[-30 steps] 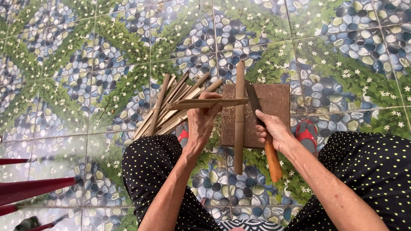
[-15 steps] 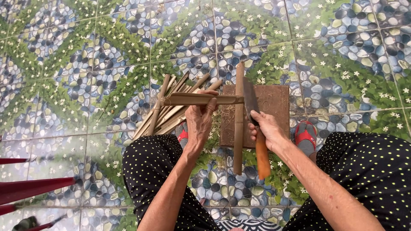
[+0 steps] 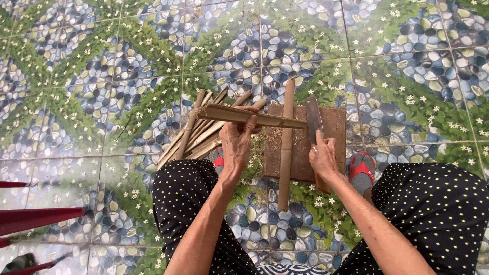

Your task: A person sits on the floor and uses a knife to scrape and smooth a piece of wood or bamboo.

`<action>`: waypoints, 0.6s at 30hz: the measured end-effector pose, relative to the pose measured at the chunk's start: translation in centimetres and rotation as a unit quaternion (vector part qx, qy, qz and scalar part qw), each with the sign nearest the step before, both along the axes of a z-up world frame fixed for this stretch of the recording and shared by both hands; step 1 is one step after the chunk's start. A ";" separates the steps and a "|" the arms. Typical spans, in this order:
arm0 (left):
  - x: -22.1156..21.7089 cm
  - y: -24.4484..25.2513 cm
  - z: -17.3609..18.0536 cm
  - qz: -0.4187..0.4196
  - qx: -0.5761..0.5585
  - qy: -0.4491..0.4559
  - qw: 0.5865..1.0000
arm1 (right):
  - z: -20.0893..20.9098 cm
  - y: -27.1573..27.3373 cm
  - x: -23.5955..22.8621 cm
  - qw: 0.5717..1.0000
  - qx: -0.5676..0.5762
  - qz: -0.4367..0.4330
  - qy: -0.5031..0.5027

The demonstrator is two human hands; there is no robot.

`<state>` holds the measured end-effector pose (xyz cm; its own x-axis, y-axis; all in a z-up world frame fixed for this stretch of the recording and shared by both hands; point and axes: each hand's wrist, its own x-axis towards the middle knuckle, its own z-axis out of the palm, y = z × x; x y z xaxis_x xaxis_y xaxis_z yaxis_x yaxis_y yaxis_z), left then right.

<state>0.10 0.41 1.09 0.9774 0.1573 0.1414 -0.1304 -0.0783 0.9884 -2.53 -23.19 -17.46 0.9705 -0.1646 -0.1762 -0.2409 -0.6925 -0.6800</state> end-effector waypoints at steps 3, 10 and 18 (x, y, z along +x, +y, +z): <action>0.1 0.0 0.1 -0.002 0.001 0.002 1.000 | 1.3 0.3 0.0 0.996 -0.063 0.013 0.067; 0.2 -0.4 0.6 -0.003 -0.003 0.005 1.000 | 0.1 -0.9 3.0 0.994 -0.084 0.066 0.016; 0.2 -0.3 0.6 -0.004 0.060 0.008 0.998 | 35.5 4.8 -3.6 0.578 0.756 0.306 0.016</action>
<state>0.31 0.09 1.66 0.9808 0.1331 0.1428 -0.1153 -0.1951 0.9740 -6.12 -18.41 18.02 0.7577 0.5742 0.3102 -0.2956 0.7257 -0.6213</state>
